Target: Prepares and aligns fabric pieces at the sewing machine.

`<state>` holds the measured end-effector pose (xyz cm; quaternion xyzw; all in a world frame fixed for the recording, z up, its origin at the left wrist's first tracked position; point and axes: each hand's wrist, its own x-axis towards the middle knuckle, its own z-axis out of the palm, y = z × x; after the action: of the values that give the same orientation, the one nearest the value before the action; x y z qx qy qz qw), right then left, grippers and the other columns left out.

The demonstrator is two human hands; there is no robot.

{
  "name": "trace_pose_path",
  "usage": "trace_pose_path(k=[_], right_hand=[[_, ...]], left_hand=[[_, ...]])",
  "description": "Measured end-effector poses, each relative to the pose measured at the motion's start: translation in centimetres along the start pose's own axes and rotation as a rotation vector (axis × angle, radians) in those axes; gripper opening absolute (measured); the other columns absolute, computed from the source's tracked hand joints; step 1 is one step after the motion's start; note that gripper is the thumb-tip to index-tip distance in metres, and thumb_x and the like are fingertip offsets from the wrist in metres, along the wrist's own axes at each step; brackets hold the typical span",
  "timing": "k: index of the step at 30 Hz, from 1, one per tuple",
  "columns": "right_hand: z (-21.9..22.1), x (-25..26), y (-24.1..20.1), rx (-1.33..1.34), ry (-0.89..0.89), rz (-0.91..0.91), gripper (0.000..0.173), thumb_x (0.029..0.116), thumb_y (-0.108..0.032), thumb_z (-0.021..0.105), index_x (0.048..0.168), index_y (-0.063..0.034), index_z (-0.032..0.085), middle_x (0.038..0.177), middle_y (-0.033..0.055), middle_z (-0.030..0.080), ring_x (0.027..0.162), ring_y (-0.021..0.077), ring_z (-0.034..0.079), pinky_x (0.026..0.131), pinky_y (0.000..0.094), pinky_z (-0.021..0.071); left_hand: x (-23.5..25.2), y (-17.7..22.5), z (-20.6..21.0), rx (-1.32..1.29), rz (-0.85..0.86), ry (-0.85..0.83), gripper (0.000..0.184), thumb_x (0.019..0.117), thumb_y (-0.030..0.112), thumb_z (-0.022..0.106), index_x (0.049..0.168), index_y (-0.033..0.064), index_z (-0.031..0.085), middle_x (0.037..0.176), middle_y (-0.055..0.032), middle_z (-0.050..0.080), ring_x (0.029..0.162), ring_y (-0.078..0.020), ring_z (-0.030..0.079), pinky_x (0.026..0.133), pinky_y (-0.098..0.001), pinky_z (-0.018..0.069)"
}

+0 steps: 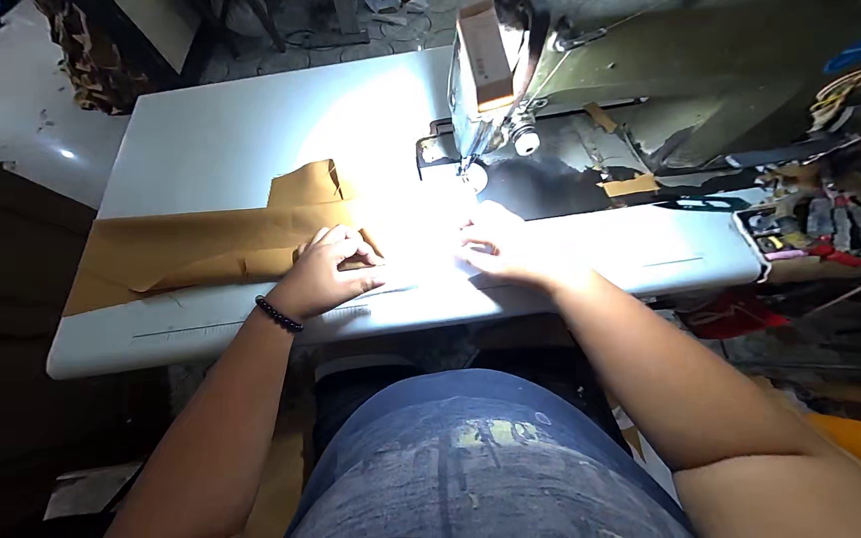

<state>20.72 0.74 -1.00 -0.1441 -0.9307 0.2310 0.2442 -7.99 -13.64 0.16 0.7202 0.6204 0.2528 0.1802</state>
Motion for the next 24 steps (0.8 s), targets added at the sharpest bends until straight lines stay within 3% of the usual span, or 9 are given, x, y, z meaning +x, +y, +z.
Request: trace_pose_path(k=[2, 4, 6, 8, 10, 13, 16, 20, 24], right_hand=[[-1.0, 1.4, -0.2, 0.048, -0.037, 0.157, 0.022, 0.0943, -0.007, 0.064, 0.076, 0.0036, 0.068, 0.076, 0.0132, 0.062, 0.073, 0.0234, 0.060, 0.068, 0.0416, 0.0475], [-1.0, 2.1, -0.1, -0.007, -0.047, 0.170, 0.020, 0.0950, -0.017, 0.064, 0.088, 0.0005, 0.070, 0.080, 0.0115, 0.062, 0.074, 0.0218, 0.060, 0.067, 0.0405, 0.0476], [-0.8, 2.2, -1.8, -0.047, -0.105, 0.133, 0.046, 0.0930, -0.036, 0.067, 0.131, -0.0093, 0.068, 0.124, 0.0169, 0.067, 0.116, 0.0307, 0.062, 0.098, 0.0505, 0.0490], [0.3, 2.3, -4.0, 0.060, -0.163, 0.086, 0.058, 0.0876, -0.025, 0.071, 0.143, -0.0120, 0.059, 0.141, 0.0218, 0.055, 0.131, 0.0377, 0.052, 0.104, 0.0551, 0.0428], [2.3, 2.0, -4.9, 0.142, -0.155, 0.027, 0.052, 0.0824, -0.004, 0.069, 0.134, -0.0054, 0.065, 0.140, 0.0254, 0.056, 0.133, 0.0421, 0.050, 0.106, 0.0524, 0.0438], [3.8, 1.8, -4.7, 0.116, -0.107, 0.033, 0.033, 0.0859, -0.005, 0.068, 0.119, -0.0018, 0.072, 0.130, 0.0299, 0.061, 0.126, 0.0445, 0.056, 0.101, 0.0529, 0.0456], [4.3, 2.2, -4.0, 0.148, -0.055, -0.007, 0.012, 0.0901, -0.006, 0.071, 0.100, 0.0011, 0.072, 0.102, 0.0187, 0.070, 0.104, 0.0331, 0.065, 0.093, 0.0429, 0.0507], [4.4, 2.8, -3.8, 0.242, -0.040, 0.047, 0.009, 0.0899, -0.001, 0.071, 0.089, 0.0073, 0.070, 0.089, 0.0194, 0.069, 0.091, 0.0289, 0.065, 0.084, 0.0379, 0.0505], [4.3, 3.1, -3.0, 0.276, -0.063, 0.077, 0.017, 0.0954, -0.008, 0.065, 0.085, 0.0048, 0.068, 0.081, 0.0117, 0.061, 0.081, 0.0170, 0.055, 0.073, 0.0288, 0.0423]], left_hand=[[0.5, 0.4, 0.4, 0.029, -0.060, 0.030, 0.033, 0.0875, 0.040, 0.074, 0.089, 0.0070, 0.075, 0.106, -0.0087, 0.067, 0.107, -0.0296, 0.059, 0.088, -0.0590, 0.0429], [0.9, 0.3, 1.3, 0.025, -0.095, 0.152, 0.016, 0.0917, 0.023, 0.072, 0.088, 0.0074, 0.074, 0.100, -0.0066, 0.070, 0.097, -0.0234, 0.064, 0.086, -0.0537, 0.0463], [0.8, 0.6, 2.0, 0.011, -0.088, 0.255, 0.008, 0.0892, 0.014, 0.072, 0.096, 0.0097, 0.071, 0.101, -0.0061, 0.067, 0.094, -0.0200, 0.063, 0.084, -0.0465, 0.0486], [0.4, 1.0, 2.3, 0.049, -0.035, 0.291, 0.011, 0.0882, 0.008, 0.068, 0.096, 0.0091, 0.075, 0.111, -0.0124, 0.062, 0.107, -0.0285, 0.056, 0.094, -0.0468, 0.0444], [0.0, 1.4, 2.5, 0.136, 0.031, 0.275, 0.023, 0.0901, 0.001, 0.059, 0.094, 0.0097, 0.080, 0.110, -0.0149, 0.062, 0.110, -0.0334, 0.053, 0.096, -0.0483, 0.0417], [-0.8, 1.6, 2.2, 0.215, 0.143, 0.178, 0.034, 0.0912, 0.007, 0.047, 0.107, 0.0021, 0.077, 0.110, -0.0177, 0.069, 0.108, -0.0355, 0.063, 0.094, -0.0515, 0.0485], [-1.5, 1.9, 1.4, 0.213, 0.156, 0.081, 0.040, 0.0901, 0.032, 0.064, 0.112, -0.0005, 0.070, 0.117, -0.0191, 0.068, 0.113, -0.0356, 0.063, 0.098, -0.0511, 0.0504], [-1.5, 1.5, 1.0, 0.178, 0.176, 0.099, 0.023, 0.0959, 0.017, 0.060, 0.097, -0.0010, 0.075, 0.115, -0.0176, 0.070, 0.110, -0.0328, 0.065, 0.097, -0.0461, 0.0517], [-1.1, 1.5, 0.1, 0.075, 0.105, 0.042, 0.023, 0.0973, 0.013, 0.059, 0.095, -0.0001, 0.078, 0.115, -0.0148, 0.070, 0.114, -0.0287, 0.063, 0.101, -0.0437, 0.0487]])
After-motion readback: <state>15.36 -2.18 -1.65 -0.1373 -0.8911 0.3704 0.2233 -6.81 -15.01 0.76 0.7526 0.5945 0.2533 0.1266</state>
